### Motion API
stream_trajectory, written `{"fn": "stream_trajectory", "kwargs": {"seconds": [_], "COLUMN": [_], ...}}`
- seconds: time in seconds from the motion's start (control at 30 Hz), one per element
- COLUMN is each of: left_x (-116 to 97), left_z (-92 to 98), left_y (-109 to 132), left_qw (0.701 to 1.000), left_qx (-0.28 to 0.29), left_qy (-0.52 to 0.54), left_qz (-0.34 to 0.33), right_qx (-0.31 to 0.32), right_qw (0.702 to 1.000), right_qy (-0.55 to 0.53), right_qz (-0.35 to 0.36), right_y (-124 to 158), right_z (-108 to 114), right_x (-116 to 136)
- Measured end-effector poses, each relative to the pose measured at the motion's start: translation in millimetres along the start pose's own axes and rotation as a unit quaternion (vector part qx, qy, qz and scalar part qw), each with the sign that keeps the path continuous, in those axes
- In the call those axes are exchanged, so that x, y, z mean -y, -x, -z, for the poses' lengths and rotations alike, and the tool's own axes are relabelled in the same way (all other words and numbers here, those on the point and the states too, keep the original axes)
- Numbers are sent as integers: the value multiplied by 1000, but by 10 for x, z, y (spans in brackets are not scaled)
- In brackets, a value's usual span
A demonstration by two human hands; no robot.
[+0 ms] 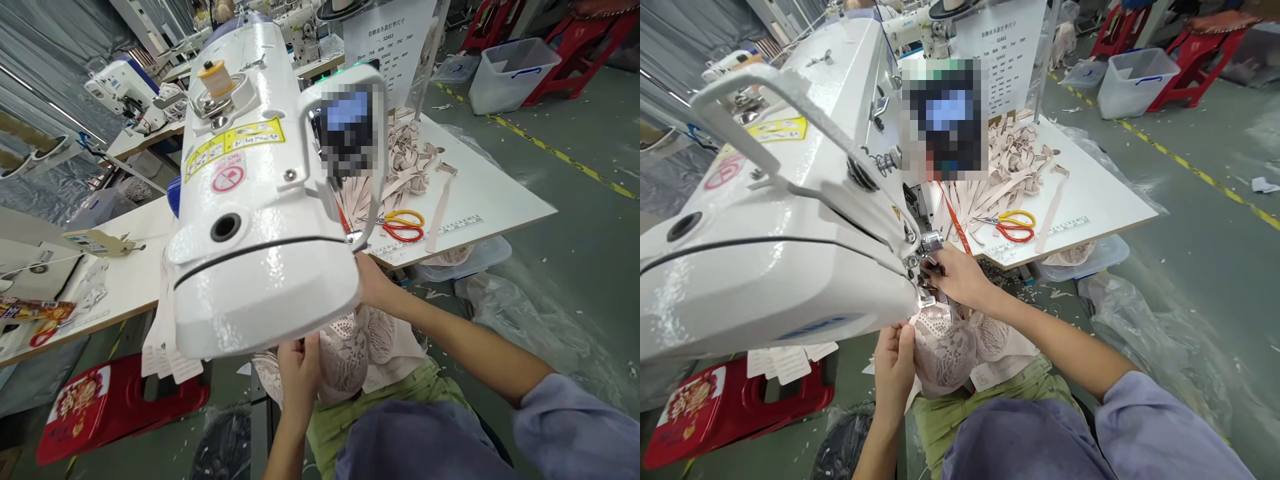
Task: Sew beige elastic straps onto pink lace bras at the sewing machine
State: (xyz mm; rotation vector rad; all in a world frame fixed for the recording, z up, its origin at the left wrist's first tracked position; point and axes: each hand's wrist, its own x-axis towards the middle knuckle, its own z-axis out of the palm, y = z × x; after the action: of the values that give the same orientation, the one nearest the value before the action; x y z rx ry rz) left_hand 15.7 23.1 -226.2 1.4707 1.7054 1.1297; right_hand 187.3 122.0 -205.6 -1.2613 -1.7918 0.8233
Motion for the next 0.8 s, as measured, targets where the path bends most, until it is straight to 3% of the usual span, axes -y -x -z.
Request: {"fn": "stream_trajectory", "kwargs": {"seconds": [0.17,0.37,0.53,0.8], "left_x": [-85,-139,-128,-129], "left_z": [-34,-46,-47,96], "left_y": [-7,-30,-34,-113], "left_qw": [998,997,996,995], "left_qx": [-57,-50,-63,14], "left_qy": [2,-20,-50,-95], "left_qz": [-12,-52,-27,3], "right_qx": [-5,-22,-22,-43], "right_qw": [1000,999,999,994], "right_qy": [-13,-6,-11,-88], "right_qz": [13,22,44,50], "right_y": [-10,-29,-36,-58], "right_z": [5,-47,-45,-88], "right_x": [-1,-79,-108,-84]}}
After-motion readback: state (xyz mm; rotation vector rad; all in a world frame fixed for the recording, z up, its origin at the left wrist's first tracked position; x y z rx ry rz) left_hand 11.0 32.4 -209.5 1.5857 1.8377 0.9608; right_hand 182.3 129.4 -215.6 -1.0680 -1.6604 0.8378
